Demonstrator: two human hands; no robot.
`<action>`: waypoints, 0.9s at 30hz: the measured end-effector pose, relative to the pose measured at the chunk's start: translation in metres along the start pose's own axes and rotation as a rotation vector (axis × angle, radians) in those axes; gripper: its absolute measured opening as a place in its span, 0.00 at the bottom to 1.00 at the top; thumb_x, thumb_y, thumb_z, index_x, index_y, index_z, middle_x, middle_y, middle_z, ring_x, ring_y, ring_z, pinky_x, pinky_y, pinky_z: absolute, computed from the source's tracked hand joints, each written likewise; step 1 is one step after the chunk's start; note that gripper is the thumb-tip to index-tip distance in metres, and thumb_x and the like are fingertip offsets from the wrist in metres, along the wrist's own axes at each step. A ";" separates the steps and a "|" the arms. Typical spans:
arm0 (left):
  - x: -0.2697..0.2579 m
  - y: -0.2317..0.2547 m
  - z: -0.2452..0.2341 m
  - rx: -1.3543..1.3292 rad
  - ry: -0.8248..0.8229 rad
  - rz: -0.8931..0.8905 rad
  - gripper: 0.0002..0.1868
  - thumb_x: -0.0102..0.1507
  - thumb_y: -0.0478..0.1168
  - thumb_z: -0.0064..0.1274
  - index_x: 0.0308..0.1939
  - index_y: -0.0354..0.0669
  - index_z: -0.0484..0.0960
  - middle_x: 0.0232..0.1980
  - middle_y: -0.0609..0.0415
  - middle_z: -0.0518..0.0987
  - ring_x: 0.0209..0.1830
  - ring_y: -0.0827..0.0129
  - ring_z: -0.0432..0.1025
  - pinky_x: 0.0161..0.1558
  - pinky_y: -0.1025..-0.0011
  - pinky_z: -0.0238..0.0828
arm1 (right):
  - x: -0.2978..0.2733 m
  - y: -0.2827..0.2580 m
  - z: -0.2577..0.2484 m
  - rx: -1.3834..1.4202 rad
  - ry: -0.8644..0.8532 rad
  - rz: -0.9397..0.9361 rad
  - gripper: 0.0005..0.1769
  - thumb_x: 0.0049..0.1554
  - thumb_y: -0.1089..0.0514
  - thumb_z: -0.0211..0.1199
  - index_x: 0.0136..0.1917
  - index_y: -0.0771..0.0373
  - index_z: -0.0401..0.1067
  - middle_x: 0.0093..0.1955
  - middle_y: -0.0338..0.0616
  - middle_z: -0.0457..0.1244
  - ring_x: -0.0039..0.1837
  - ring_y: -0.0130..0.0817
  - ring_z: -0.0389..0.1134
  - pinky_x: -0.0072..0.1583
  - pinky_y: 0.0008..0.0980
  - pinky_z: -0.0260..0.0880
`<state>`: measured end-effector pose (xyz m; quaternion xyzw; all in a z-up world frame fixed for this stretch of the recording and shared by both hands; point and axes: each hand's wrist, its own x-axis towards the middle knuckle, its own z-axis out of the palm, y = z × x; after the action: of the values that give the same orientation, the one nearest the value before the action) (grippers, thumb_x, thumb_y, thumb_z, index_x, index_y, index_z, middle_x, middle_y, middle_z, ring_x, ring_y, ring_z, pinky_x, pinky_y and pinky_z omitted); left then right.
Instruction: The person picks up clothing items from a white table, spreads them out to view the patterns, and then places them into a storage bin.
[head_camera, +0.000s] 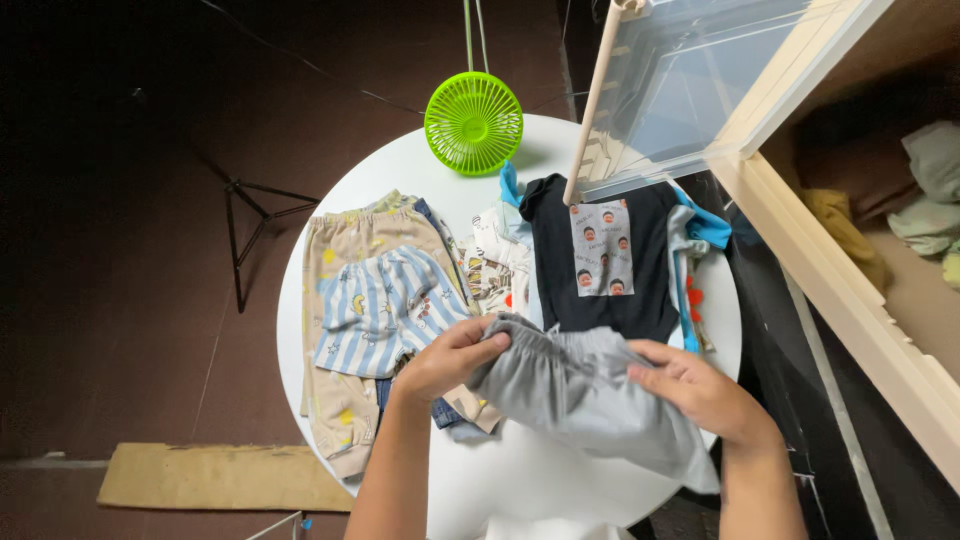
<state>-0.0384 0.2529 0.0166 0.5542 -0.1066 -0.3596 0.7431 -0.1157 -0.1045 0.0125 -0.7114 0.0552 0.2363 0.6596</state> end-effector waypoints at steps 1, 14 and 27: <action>-0.006 0.000 -0.006 -0.051 0.045 0.085 0.14 0.70 0.41 0.50 0.55 0.36 0.80 0.49 0.61 0.82 0.47 0.82 0.73 0.50 0.79 0.71 | 0.006 -0.006 0.007 0.118 0.009 -0.073 0.26 0.59 0.60 0.61 0.69 0.72 0.68 0.51 0.46 0.73 0.50 0.25 0.71 0.51 0.23 0.68; -0.120 0.035 -0.072 0.012 0.546 0.169 0.16 0.69 0.41 0.49 0.55 0.33 0.81 0.46 0.60 0.83 0.43 0.81 0.73 0.46 0.78 0.71 | 0.117 -0.032 0.140 0.159 -0.221 -0.138 0.21 0.62 0.55 0.60 0.63 0.71 0.75 0.55 0.41 0.71 0.56 0.23 0.68 0.59 0.23 0.67; -0.029 -0.040 -0.142 1.353 1.189 0.205 0.30 0.63 0.52 0.53 0.67 0.46 0.72 0.72 0.37 0.64 0.73 0.38 0.55 0.67 0.39 0.48 | 0.232 0.005 0.211 -0.891 0.137 -0.789 0.31 0.61 0.48 0.60 0.74 0.58 0.63 0.78 0.56 0.53 0.80 0.59 0.47 0.77 0.50 0.47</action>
<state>0.0033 0.3734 -0.0638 0.9546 0.0571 0.1933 0.2195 0.0313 0.1522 -0.0905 -0.8998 -0.2750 -0.0723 0.3308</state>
